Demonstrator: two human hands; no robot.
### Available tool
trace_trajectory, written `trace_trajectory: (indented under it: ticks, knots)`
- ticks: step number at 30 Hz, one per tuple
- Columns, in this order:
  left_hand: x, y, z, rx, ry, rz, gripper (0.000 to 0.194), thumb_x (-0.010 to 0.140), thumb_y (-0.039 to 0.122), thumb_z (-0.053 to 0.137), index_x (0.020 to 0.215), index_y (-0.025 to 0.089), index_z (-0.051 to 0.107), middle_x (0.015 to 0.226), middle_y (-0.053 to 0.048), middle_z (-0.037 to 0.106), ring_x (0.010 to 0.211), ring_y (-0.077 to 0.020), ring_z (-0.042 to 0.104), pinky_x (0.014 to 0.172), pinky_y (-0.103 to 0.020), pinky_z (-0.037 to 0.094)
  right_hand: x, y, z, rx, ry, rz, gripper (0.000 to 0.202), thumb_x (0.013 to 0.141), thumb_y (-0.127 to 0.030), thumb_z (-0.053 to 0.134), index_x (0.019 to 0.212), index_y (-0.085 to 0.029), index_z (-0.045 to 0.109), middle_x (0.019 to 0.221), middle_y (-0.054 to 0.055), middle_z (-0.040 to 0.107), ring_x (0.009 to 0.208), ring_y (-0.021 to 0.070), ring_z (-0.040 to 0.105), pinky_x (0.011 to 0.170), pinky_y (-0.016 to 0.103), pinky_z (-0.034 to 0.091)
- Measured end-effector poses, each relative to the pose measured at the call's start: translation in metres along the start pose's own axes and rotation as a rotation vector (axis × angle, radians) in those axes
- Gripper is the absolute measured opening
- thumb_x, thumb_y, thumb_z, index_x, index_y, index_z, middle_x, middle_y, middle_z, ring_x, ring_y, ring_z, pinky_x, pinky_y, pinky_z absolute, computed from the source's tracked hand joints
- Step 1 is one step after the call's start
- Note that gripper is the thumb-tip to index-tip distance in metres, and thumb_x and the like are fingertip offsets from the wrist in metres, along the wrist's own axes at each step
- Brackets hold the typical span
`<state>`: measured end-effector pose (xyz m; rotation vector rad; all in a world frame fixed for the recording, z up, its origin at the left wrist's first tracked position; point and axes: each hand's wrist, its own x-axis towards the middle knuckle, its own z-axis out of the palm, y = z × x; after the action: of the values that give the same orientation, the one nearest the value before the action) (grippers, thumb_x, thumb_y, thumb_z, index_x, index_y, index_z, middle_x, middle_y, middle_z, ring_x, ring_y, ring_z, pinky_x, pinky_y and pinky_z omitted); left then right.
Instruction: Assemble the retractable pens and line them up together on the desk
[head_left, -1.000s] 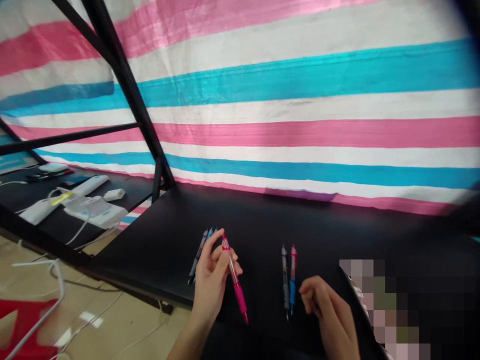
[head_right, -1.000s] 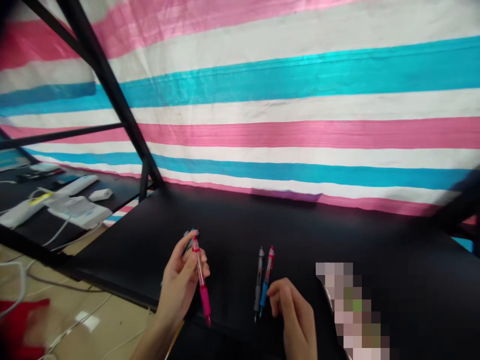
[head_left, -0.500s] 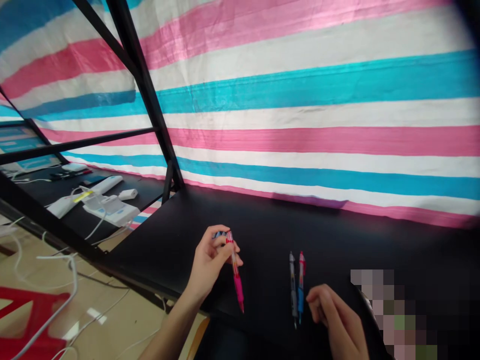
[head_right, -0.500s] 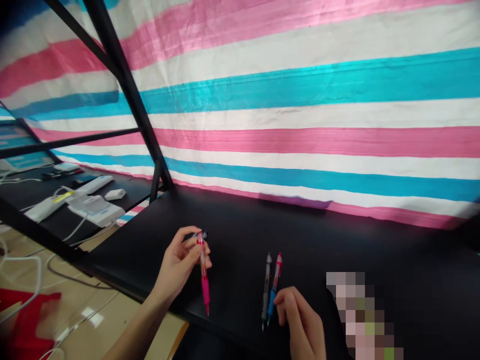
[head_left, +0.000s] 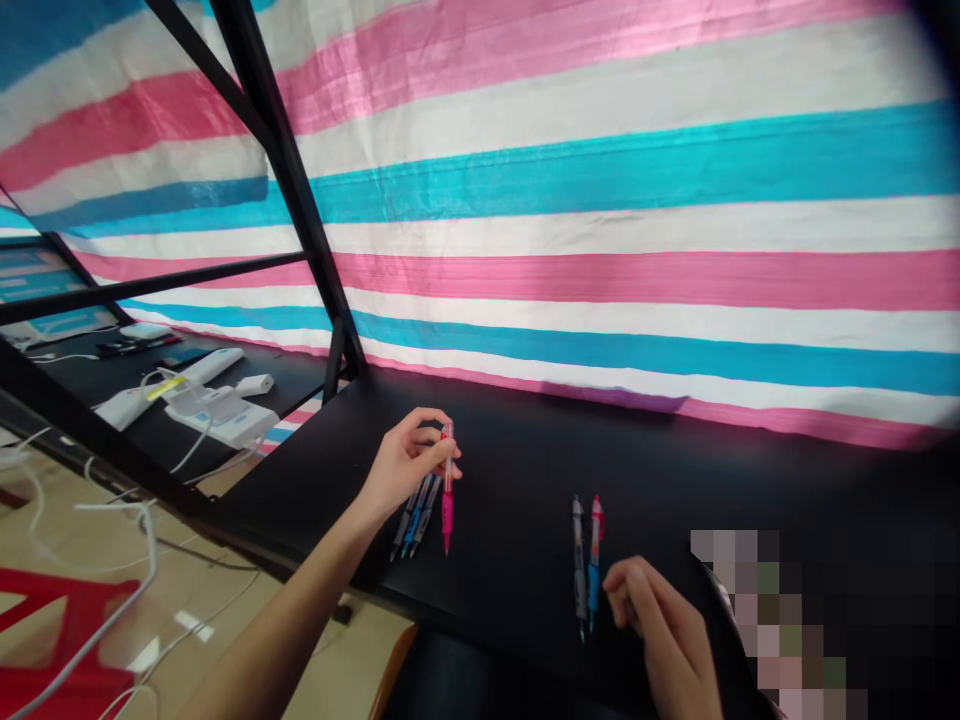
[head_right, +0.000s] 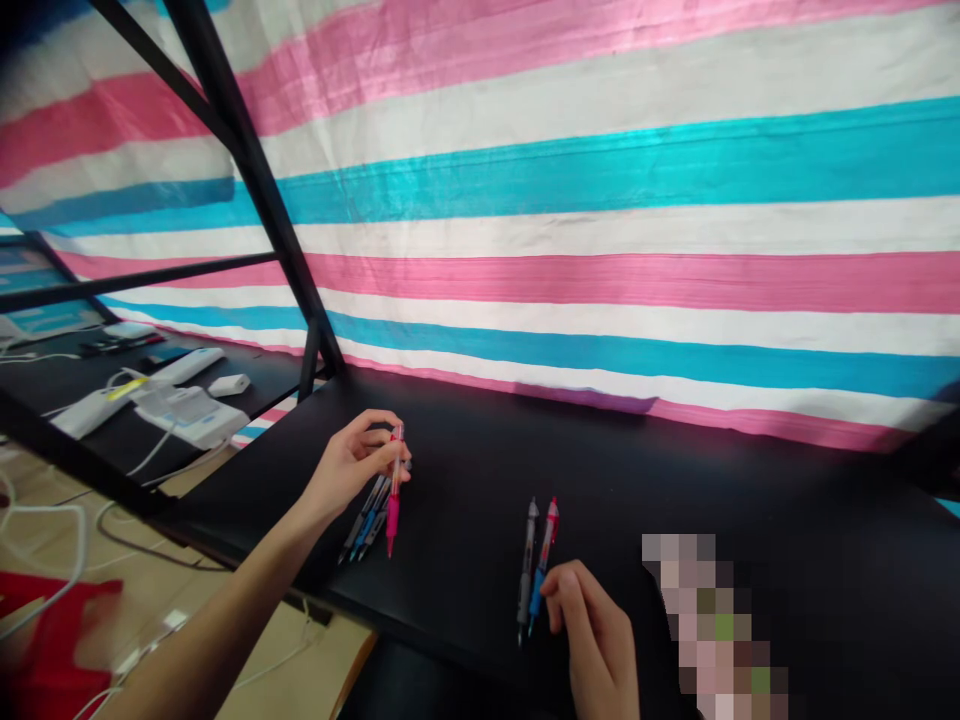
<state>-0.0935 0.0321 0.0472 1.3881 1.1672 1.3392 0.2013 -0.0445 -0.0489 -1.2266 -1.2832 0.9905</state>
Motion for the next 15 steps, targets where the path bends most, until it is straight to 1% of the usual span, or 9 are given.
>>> trace_trajectory:
  ticks: [4,8,11,13,15]
  knots:
    - [0.003,0.005,-0.004,0.096,-0.017,-0.001,0.038,0.083,0.038,0.073,0.11,0.019,0.054,0.073,0.001,0.068,0.057,-0.0201,0.073,0.054,-0.03,0.059,0.0,0.001,-0.001,-0.003,-0.009,0.0,0.047,0.1,-0.055,0.047,0.071,-0.021,0.061,0.059,-0.002,0.044,0.057,0.015,0.042,0.054,0.027,0.033]
    - [0.006,0.004,-0.004,0.235,-0.025,0.012,0.035,0.086,0.044,0.067,0.107,0.021,0.052,0.074,0.001,0.067,0.058,-0.021,0.073,0.055,-0.031,0.059,0.0,0.001,0.0,-0.001,-0.008,-0.007,0.047,0.101,-0.054,0.047,0.071,-0.021,0.061,0.06,-0.002,0.044,0.058,0.015,0.042,0.056,0.027,0.033]
    - [0.009,-0.002,-0.003,0.397,-0.047,0.025,0.033,0.087,0.044,0.064,0.11,0.021,0.053,0.072,0.003,0.065,0.056,-0.0197,0.071,0.053,-0.03,0.056,0.001,0.002,0.0,0.004,-0.016,-0.001,0.047,0.101,-0.054,0.046,0.072,-0.021,0.061,0.06,-0.002,0.044,0.058,0.015,0.042,0.056,0.027,0.032]
    - [0.01,-0.007,-0.002,0.539,-0.057,0.051,0.033,0.086,0.04,0.066,0.112,0.022,0.056,0.07,0.004,0.062,0.055,-0.0177,0.069,0.054,-0.028,0.053,0.001,0.003,0.0,0.007,-0.022,0.002,0.046,0.101,-0.054,0.046,0.072,-0.021,0.061,0.06,-0.002,0.044,0.058,0.0151,0.042,0.056,0.027,0.033]
    - [0.01,-0.013,0.0,0.699,-0.069,0.083,0.031,0.083,0.034,0.069,0.11,0.023,0.059,0.067,0.006,0.061,0.055,-0.0166,0.066,0.058,-0.027,0.05,0.0,0.004,-0.001,0.009,-0.027,0.003,0.046,0.101,-0.053,0.046,0.073,-0.021,0.062,0.061,-0.002,0.044,0.059,0.0151,0.042,0.056,0.027,0.032]
